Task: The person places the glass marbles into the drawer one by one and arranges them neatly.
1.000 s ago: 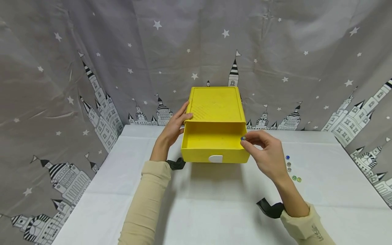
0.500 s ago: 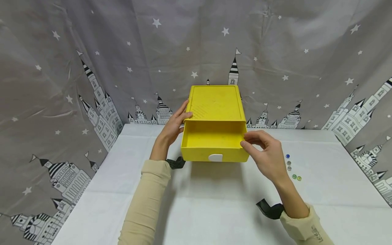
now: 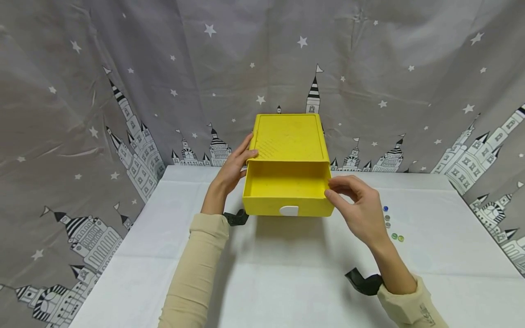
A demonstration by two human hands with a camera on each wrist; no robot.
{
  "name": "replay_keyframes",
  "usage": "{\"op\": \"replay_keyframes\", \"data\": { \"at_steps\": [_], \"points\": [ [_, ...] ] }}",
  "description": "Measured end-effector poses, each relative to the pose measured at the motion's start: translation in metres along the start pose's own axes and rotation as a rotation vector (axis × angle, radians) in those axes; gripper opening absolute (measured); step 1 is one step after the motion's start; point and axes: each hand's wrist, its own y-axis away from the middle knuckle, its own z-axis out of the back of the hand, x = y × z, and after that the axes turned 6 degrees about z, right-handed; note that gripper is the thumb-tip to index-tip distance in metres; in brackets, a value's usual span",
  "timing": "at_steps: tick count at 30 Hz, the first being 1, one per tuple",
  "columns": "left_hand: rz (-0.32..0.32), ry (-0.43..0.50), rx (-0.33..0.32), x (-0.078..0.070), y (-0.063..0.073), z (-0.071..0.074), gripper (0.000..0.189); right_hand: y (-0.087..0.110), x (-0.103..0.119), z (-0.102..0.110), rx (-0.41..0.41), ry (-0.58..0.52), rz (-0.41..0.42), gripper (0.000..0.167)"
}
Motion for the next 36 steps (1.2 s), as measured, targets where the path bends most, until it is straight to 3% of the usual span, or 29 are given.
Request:
{"op": "replay_keyframes", "data": {
  "at_steps": [9,20,36],
  "points": [
    [0.001,-0.003,0.001,-0.001,0.0,0.0,0.068,0.005,0.001,0.004,-0.01,-0.034,-0.014,0.019],
    [0.008,0.001,-0.005,0.0,-0.001,0.0,0.067,0.018,-0.01,0.014,-0.025,0.064,-0.039,0.018],
    [-0.005,-0.003,-0.005,-0.001,0.001,-0.002,0.067,0.048,-0.035,0.032,-0.009,0.157,-0.152,0.017]
  ]
}}
